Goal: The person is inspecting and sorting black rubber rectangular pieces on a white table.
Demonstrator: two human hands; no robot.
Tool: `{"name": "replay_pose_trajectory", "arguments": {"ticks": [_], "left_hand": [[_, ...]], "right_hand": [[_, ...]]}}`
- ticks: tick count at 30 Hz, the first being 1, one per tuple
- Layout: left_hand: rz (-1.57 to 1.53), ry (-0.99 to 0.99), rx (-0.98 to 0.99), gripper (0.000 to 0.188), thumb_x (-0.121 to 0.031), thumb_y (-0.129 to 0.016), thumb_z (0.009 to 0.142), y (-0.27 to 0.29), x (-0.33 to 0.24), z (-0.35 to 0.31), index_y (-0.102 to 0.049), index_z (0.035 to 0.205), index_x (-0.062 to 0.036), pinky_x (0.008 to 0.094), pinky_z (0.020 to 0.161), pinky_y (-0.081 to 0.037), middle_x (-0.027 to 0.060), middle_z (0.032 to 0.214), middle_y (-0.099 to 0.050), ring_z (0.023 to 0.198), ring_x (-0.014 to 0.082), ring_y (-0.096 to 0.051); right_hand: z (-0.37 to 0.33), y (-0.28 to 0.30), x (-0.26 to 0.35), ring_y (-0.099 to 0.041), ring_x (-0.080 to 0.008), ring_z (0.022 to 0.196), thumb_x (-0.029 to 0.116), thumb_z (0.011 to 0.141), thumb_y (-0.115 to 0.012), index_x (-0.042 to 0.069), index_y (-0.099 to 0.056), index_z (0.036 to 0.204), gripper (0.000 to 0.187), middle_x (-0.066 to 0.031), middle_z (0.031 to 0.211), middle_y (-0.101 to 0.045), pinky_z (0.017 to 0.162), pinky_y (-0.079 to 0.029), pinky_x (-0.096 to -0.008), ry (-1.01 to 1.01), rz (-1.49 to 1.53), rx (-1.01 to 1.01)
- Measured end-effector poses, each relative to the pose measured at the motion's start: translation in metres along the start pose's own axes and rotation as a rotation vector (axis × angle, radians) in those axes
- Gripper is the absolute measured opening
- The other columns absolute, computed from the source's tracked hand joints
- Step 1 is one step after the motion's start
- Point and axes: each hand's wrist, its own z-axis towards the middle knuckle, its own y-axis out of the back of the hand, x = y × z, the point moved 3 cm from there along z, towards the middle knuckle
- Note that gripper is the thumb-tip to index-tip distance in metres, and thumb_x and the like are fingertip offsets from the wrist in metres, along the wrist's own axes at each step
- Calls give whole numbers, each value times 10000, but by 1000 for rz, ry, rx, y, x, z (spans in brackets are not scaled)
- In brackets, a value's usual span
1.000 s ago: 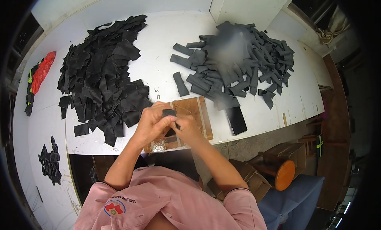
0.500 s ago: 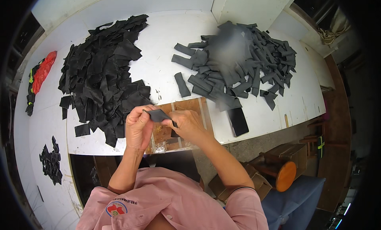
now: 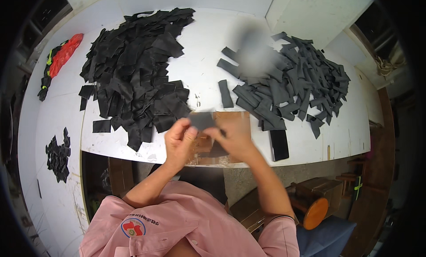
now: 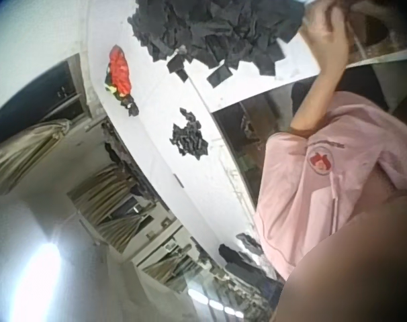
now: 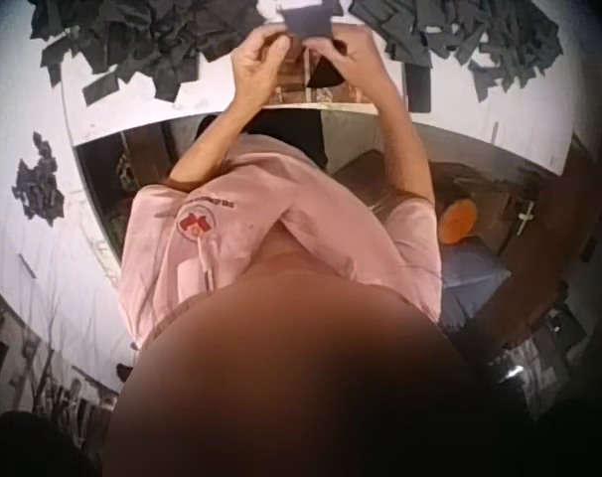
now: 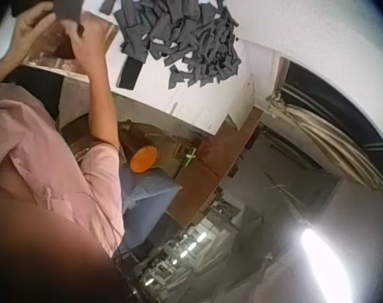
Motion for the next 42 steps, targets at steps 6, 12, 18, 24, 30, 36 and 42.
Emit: {"name": "replay_pose_trajectory", "arguments": {"ticks": [6,12,18,24,30,36,42], "left_hand": [[641,-75,-272,146,-52,-546,763,40,61,25,-557,894,13,258,602,-433,103,777,-570,649,162,-541],[1147,256,-324,260,-186,-606,723,75,91,76,-546,899,-3,398,670,-457,175,851,-568,786,337,-565],[1003,233,-235,155,-109,-639,697,84,109,72,-556,783,-11,334,575,-464,113,690,-585,615,263,-581],[-194,520,-143,67,-28,-608,749,118,54,64,-553,786,-32,159,468,-348,-47,595,-518,510,15,-444],[-183,539,398,58,-21,-572,783,136,29,74,-563,835,5,155,553,-406,7,703,-597,599,26,-516],[-430,571,-7,186,-118,-533,813,160,22,67,-536,961,-6,211,618,-423,48,792,-600,695,84,-542],[-624,656,-102,291,-98,-539,761,160,3,36,-504,1033,0,253,692,-439,79,929,-563,826,126,-533]], "right_hand": [[43,80,-49,-437,-71,596,212,751,-625,-21,-574,767,238,-8,685,-523,558,-359,-205,-337,529,-641],[-23,5,-10,-515,-82,740,108,759,-603,-11,-616,848,149,-21,799,-597,695,-413,-225,-412,595,-455],[-53,-71,25,-519,-78,648,115,784,-576,-9,-600,856,145,-7,726,-583,607,-418,-222,-546,796,13],[-8,-110,31,-481,-67,624,111,763,-590,0,-577,927,198,-2,675,-525,592,-395,-199,-580,839,-127],[56,-133,58,-491,-55,653,128,681,-685,28,-611,868,224,16,725,-552,613,-395,-190,-603,1019,130],[82,-147,79,-572,-111,736,147,726,-672,46,-598,926,237,-27,858,-608,667,-479,-262,-799,1375,-41],[93,-135,86,-558,-98,710,228,740,-665,36,-586,887,255,-25,818,-600,663,-461,-239,-826,1400,-186]]}}
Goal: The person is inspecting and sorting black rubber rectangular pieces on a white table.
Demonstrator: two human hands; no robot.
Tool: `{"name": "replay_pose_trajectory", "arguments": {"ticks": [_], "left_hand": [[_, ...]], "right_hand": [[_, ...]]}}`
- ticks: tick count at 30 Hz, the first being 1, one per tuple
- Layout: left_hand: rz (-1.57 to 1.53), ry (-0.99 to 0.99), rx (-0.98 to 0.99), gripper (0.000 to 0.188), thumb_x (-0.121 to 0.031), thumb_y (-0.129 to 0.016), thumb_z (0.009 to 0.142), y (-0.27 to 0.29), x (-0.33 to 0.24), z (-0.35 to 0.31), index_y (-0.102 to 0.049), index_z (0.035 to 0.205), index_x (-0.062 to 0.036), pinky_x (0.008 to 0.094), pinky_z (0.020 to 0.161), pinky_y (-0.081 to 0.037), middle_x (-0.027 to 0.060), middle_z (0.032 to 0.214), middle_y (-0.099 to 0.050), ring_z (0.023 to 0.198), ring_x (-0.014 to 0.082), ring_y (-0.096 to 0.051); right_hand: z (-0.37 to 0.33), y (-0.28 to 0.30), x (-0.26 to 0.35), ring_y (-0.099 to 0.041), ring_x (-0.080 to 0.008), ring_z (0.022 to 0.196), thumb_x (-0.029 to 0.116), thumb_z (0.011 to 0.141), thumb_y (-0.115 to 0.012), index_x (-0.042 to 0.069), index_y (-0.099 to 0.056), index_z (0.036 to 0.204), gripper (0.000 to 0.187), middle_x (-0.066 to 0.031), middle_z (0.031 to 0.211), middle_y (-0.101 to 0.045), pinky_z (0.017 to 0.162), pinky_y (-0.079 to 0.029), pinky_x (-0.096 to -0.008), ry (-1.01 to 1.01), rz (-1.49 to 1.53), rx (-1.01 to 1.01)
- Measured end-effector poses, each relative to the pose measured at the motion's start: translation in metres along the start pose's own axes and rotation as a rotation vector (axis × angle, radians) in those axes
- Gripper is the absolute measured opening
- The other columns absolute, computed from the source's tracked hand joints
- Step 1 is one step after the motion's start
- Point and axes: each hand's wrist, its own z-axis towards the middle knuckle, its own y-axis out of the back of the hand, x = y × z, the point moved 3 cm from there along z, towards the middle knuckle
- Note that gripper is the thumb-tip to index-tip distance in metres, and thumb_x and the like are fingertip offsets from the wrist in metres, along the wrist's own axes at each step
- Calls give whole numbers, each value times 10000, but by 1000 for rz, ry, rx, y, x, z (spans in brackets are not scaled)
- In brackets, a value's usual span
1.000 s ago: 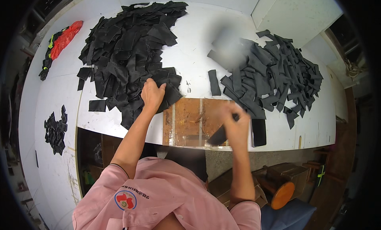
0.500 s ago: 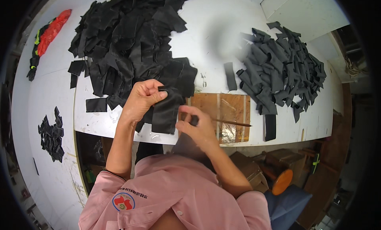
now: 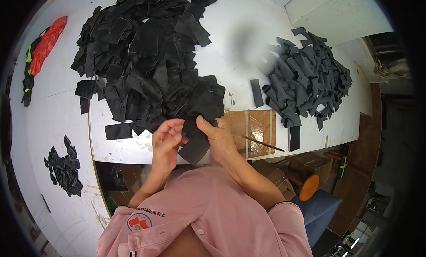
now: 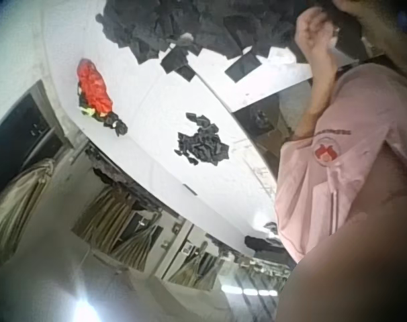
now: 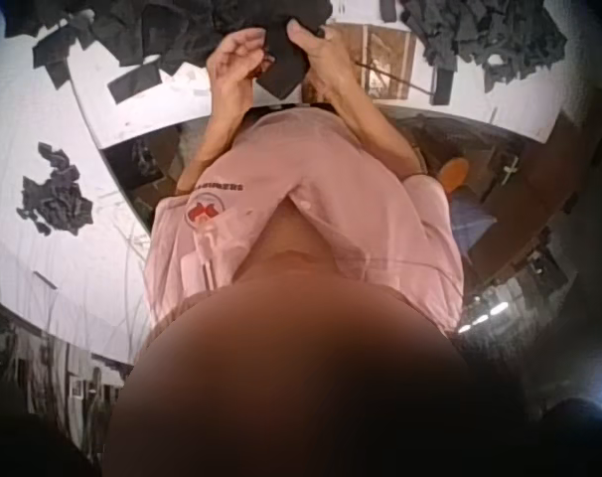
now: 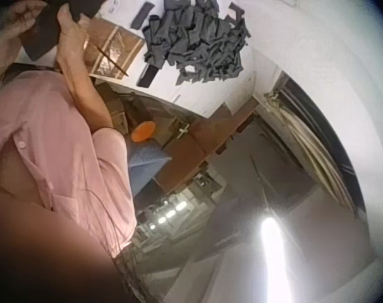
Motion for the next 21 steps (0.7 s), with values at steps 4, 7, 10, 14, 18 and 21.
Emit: {"name": "replay_pose_trajectory", "arguments": {"ticks": [4,7,10,14,18,21], "left_hand": [[138,-94,-23,274,-6,-563,736,-6,3,-1,-518,1006,-11,219,653,-429,66,879,-564,777,101,-532],[242,-221,-65,186,18,-558,747,-7,4,2,-547,932,1,181,597,-413,28,779,-572,667,64,-529],[349,-210,-154,81,-7,-567,749,3,16,3,-570,828,13,191,540,-407,20,692,-573,599,62,-517],[590,-402,-285,83,-34,-595,720,9,24,-4,-574,782,18,226,525,-412,67,669,-579,569,96,-528],[662,-453,-211,59,-25,-599,766,-1,39,-21,-549,739,-8,141,493,-320,-49,629,-483,550,2,-402],[736,-504,-92,57,-4,-598,749,-22,54,-37,-545,728,7,156,478,-358,-29,613,-511,536,16,-441]], "right_hand": [[5,3,6,-570,-139,750,207,748,-656,37,-553,981,306,-50,896,-589,675,-481,-276,21,6,-20],[8,6,1,-569,-139,746,206,750,-654,34,-554,977,301,-47,891,-589,680,-480,-280,6,-11,1],[7,13,-9,-569,-138,740,215,757,-648,43,-561,968,286,-43,883,-591,678,-477,-277,-1,-51,56],[-4,35,-12,-564,-137,710,176,732,-657,17,-575,929,266,-57,849,-601,590,-443,-275,86,-788,55],[-39,44,-3,-534,-133,640,139,692,-668,-14,-593,828,219,-71,743,-579,549,-402,-255,498,-1177,35],[-57,42,-1,-523,-143,598,128,679,-681,-20,-600,776,195,-73,668,-552,554,-408,-245,698,-903,106]]}}
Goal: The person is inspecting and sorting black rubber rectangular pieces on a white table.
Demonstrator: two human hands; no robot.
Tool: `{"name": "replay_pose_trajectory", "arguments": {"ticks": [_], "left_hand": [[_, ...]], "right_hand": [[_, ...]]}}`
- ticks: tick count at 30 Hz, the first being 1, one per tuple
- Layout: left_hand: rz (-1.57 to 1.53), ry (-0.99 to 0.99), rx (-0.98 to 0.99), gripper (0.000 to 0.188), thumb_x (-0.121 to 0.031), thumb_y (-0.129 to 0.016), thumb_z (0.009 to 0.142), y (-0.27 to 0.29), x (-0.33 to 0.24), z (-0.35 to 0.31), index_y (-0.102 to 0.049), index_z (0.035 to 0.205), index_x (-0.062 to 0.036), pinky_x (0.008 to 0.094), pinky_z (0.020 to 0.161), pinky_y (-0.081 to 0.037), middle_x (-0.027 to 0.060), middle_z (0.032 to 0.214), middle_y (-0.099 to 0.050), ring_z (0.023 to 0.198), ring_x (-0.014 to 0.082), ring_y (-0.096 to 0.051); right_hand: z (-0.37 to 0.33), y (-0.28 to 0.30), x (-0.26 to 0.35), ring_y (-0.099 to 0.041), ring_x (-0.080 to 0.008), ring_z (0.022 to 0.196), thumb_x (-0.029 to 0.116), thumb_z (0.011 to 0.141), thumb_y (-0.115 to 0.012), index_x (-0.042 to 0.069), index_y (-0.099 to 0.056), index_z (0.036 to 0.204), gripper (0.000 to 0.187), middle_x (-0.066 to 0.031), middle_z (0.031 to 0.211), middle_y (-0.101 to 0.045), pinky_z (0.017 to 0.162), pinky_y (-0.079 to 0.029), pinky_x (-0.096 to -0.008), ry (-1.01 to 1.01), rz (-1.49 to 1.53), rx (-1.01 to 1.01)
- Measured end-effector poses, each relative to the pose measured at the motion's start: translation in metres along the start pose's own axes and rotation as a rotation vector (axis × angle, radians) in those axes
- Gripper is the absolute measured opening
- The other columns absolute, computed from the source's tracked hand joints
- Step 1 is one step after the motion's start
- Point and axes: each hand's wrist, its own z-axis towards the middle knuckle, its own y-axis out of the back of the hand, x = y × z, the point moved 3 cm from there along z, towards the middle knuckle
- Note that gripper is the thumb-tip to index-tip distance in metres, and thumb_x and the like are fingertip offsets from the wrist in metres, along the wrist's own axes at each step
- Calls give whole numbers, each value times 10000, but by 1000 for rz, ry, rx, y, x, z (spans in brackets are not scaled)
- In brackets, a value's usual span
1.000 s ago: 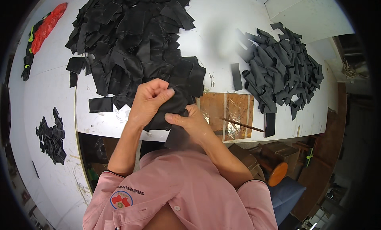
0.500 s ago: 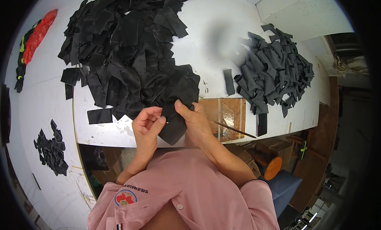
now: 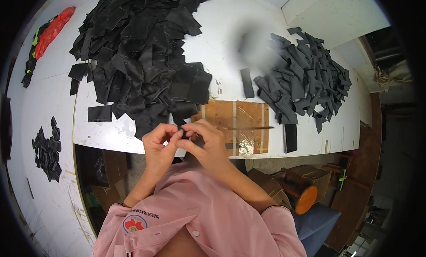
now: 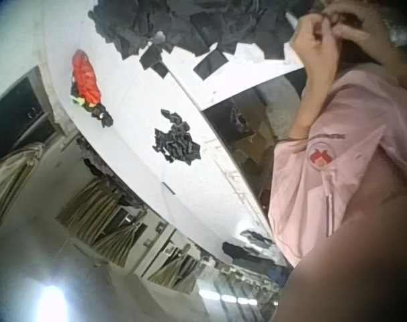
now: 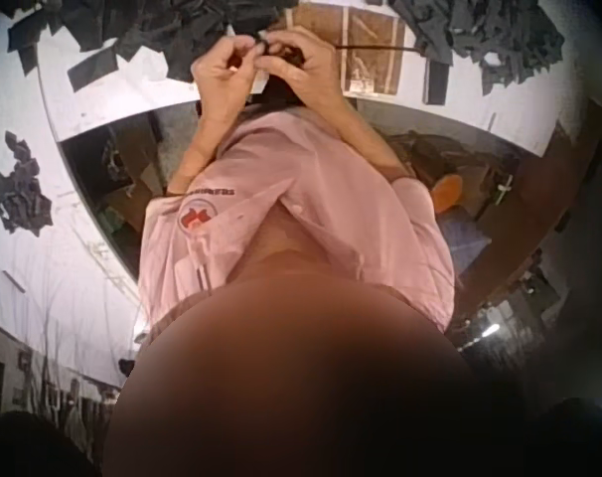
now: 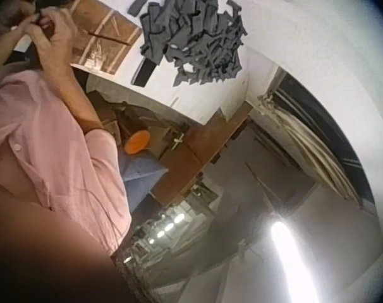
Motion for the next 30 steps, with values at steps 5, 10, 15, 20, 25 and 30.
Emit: {"name": "replay_pose_trajectory", "arguments": {"ticks": [5,10,15,20,25,30], "left_hand": [[318,-307,-203,55,41,-580,724,-27,-9,-24,-560,772,22,164,460,-382,2,630,-572,529,25,-488],[-187,163,-146,111,62,-568,736,-40,4,-23,-547,835,16,159,393,-314,19,631,-569,449,39,-442],[-781,481,225,233,68,-563,694,-48,-1,-24,-506,909,1,143,394,-269,16,674,-554,440,17,-390],[5,-42,-125,180,75,-494,693,-61,-1,-26,-536,860,23,158,401,-296,-8,640,-515,449,1,-397],[-274,117,-63,217,105,-468,706,-71,2,-32,-520,900,22,149,409,-317,32,677,-566,461,6,-431],[-1060,523,557,331,59,-476,732,-77,-15,-42,-427,1059,34,178,303,-228,118,800,-582,307,31,-272]], "right_hand": [[-14,11,-24,-536,-198,563,61,687,-631,3,-587,815,147,-77,684,-529,523,-424,-285,116,-89,-44],[-27,18,-34,-546,-264,587,-3,665,-582,-7,-567,755,92,-116,686,-521,513,-434,-324,151,-281,-205],[-37,36,-56,-480,-67,608,63,704,-628,12,-575,737,81,12,726,-541,582,-380,-189,-273,674,28],[-50,32,-62,-452,-36,633,165,765,-594,62,-560,754,109,20,705,-523,557,-346,-170,-572,1089,215],[-47,39,-64,-414,-34,620,176,796,-580,75,-530,746,123,53,671,-470,580,-329,-163,-355,733,93],[-56,54,-64,-431,-42,697,175,799,-583,72,-518,739,136,51,737,-473,641,-349,-183,-400,871,63]]}}
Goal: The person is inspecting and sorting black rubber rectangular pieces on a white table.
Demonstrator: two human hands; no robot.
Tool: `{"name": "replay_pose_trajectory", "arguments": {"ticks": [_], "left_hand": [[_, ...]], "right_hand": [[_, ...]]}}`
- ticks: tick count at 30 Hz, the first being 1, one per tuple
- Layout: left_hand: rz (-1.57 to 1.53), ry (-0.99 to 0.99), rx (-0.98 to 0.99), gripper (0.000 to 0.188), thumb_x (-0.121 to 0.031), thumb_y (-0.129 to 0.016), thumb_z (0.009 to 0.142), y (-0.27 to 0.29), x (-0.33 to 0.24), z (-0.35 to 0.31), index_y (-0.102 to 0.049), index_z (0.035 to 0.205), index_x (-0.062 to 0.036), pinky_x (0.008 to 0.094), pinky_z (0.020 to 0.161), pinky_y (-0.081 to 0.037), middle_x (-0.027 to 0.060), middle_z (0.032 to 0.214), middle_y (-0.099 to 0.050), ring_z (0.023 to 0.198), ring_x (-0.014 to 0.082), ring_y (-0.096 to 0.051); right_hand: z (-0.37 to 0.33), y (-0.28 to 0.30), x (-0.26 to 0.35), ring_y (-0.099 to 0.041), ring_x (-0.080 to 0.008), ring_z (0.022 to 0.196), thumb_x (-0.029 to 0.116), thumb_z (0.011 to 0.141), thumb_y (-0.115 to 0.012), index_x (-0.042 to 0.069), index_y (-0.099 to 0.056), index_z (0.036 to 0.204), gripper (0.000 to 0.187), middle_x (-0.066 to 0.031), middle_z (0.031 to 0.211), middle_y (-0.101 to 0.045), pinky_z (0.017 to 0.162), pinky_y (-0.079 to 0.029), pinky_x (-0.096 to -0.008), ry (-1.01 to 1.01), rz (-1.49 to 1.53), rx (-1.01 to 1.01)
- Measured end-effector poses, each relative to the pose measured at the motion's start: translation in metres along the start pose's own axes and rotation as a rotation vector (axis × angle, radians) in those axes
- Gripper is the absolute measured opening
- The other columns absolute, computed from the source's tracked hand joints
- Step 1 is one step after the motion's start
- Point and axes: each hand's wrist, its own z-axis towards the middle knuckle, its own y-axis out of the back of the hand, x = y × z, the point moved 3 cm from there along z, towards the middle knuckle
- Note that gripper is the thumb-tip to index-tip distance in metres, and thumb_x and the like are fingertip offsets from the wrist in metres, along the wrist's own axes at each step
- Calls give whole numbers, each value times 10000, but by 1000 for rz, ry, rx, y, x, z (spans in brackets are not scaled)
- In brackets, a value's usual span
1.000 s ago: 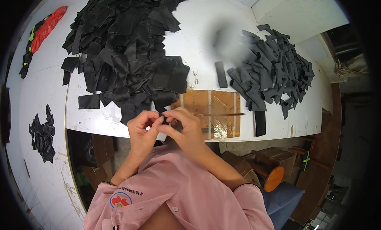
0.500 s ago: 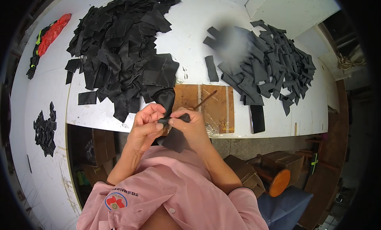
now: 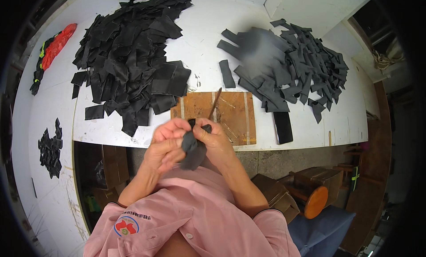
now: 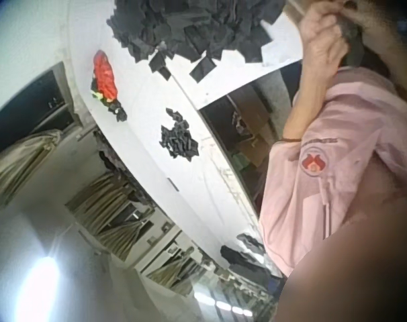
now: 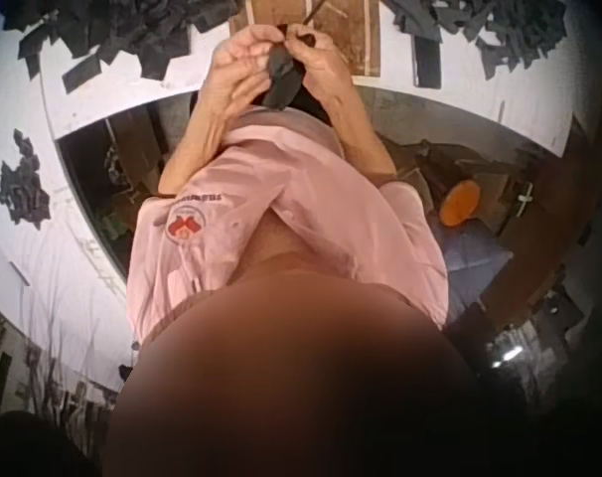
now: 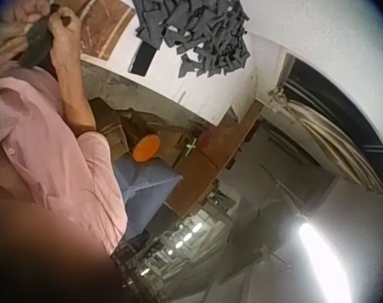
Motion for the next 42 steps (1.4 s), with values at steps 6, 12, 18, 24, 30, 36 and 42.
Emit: {"name": "replay_pose_trajectory", "arguments": {"ticks": [6,12,18,24,30,36,42], "left_hand": [[661,-304,-124,342,58,-542,747,-26,-3,5,-471,1082,38,142,422,-312,36,740,-536,452,15,-390],[866,-636,-370,179,36,-563,720,-52,-4,20,-585,885,-29,240,620,-426,64,769,-555,697,125,-525],[302,-380,-124,118,-49,-520,819,-77,-31,46,-486,899,30,151,347,-256,77,739,-567,387,25,-364],[-437,91,379,286,-58,-403,844,-79,-38,64,-395,1113,40,169,317,-218,114,800,-570,302,41,-297],[-324,177,-39,251,-78,-477,810,14,16,77,-514,1054,-30,176,346,-249,39,687,-542,364,43,-307],[1187,-516,-231,372,-5,-562,762,-16,-21,73,-489,1127,-5,140,501,-337,47,903,-541,521,25,-381],[1185,-669,2,141,19,-537,736,-37,-27,73,-606,857,5,221,751,-406,68,918,-572,824,114,-525]], "right_hand": [[-5,2,33,-467,-86,775,117,794,-574,20,-506,762,124,-13,896,-521,715,-368,-207,412,-198,45],[-15,-6,80,-454,-79,663,113,798,-565,0,-491,752,143,-29,768,-525,597,-370,-209,599,-649,-85],[-10,-10,123,-408,-44,599,185,814,-563,19,-515,742,188,28,625,-478,541,-340,-192,472,-639,-96],[15,-3,129,-411,-19,628,200,815,-568,52,-551,751,163,53,680,-490,553,-336,-165,243,-276,149],[40,49,47,-455,-35,649,238,810,-580,84,-560,774,159,38,718,-516,584,-368,-174,-130,-2,81],[50,47,59,-466,-40,672,164,822,-556,52,-558,795,116,13,731,-535,603,-377,-180,29,-206,142],[32,40,75,-481,-68,656,181,808,-571,22,-554,816,160,3,712,-538,586,-394,-209,337,-432,24]]}}
